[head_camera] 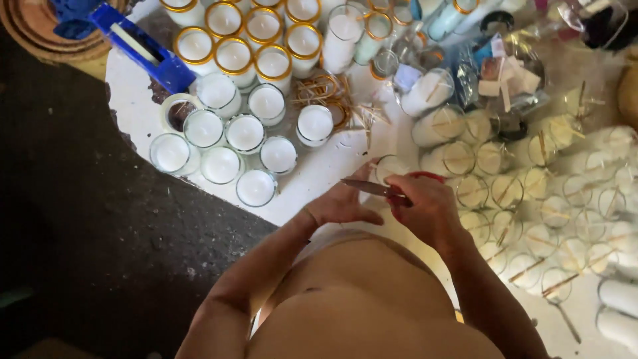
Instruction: Trimming the excess wick from poured candles in glass jars using scissors at a production table.
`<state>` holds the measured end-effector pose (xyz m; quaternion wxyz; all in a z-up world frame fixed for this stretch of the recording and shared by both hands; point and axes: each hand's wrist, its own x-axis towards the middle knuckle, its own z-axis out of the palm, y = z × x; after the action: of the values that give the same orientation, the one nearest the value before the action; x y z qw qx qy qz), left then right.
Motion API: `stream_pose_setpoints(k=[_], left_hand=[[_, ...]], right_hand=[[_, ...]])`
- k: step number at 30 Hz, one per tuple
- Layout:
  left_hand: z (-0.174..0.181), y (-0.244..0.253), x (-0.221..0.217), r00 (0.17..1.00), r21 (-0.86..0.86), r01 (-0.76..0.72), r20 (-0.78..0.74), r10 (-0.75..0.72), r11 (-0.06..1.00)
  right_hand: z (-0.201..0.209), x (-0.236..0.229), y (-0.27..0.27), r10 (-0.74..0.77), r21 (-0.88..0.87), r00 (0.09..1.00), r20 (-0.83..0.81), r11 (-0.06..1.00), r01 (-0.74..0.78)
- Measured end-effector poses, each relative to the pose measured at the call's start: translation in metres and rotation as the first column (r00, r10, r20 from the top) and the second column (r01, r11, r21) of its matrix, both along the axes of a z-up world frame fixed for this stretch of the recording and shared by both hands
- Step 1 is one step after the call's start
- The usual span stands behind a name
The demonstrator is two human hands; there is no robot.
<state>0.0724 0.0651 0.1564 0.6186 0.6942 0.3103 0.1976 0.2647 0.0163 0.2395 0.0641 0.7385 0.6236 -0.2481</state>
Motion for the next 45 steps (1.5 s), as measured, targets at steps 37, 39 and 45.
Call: stream_pose_setpoints(k=[37, 39, 45], left_hand=[[-0.013, -0.02, -0.018, 0.867, 0.354, -0.498, 0.196, 0.458, 0.792], [-0.018, -0.02, -0.022, 0.868, 0.351, -0.496, 0.19, 0.459, 0.794], [-0.047, -0.018, -0.039, 0.883, 0.191, -0.469, 0.114, 0.455, 0.862]], right_hand=[[-0.031, 0.031, -0.047, 0.19, 0.359, 0.977, -0.093, 0.922, -0.145], [-0.038, 0.027, -0.046, 0.173, 0.356, 0.98, -0.097, 0.926, -0.128], [-0.078, 0.037, -0.035, 0.116, 0.434, 0.992, 0.041, 0.893, -0.122]])
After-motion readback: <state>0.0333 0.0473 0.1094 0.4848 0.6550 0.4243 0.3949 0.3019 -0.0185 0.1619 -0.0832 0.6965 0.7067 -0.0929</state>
